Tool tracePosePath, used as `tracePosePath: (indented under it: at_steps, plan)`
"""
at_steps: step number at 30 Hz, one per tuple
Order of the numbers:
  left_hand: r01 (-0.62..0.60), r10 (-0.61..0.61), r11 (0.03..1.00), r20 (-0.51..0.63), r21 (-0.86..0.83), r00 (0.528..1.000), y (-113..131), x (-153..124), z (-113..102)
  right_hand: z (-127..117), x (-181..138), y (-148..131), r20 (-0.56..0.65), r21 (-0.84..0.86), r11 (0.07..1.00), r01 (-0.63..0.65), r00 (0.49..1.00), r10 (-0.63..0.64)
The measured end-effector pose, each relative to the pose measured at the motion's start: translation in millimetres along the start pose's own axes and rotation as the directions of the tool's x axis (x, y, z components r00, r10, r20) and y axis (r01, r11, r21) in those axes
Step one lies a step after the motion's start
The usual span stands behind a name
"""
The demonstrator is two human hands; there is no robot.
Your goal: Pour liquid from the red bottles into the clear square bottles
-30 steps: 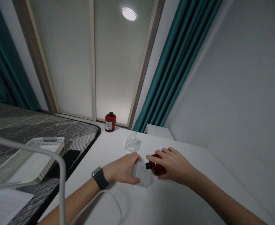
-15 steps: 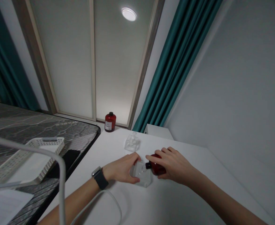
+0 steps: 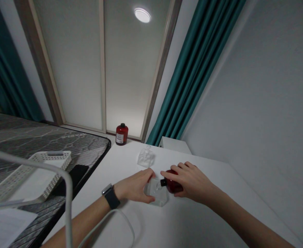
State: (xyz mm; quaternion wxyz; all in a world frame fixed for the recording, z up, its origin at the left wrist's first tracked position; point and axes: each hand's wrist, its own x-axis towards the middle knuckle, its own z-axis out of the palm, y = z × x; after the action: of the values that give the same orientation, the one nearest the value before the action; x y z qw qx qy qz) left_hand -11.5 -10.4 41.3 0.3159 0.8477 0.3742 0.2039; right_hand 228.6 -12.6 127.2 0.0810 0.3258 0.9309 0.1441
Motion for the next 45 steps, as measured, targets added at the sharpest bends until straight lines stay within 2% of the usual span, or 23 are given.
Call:
tracePosePath:
  at_steps: [45]
  plan:
    - [-0.018, 0.018, 1.000, -0.024, -0.011, 1.000, -3.2, 0.9, 2.5, -1.9, 0.9, 0.1, -0.046, -0.064, 0.997, 0.033, 0.998, -0.036]
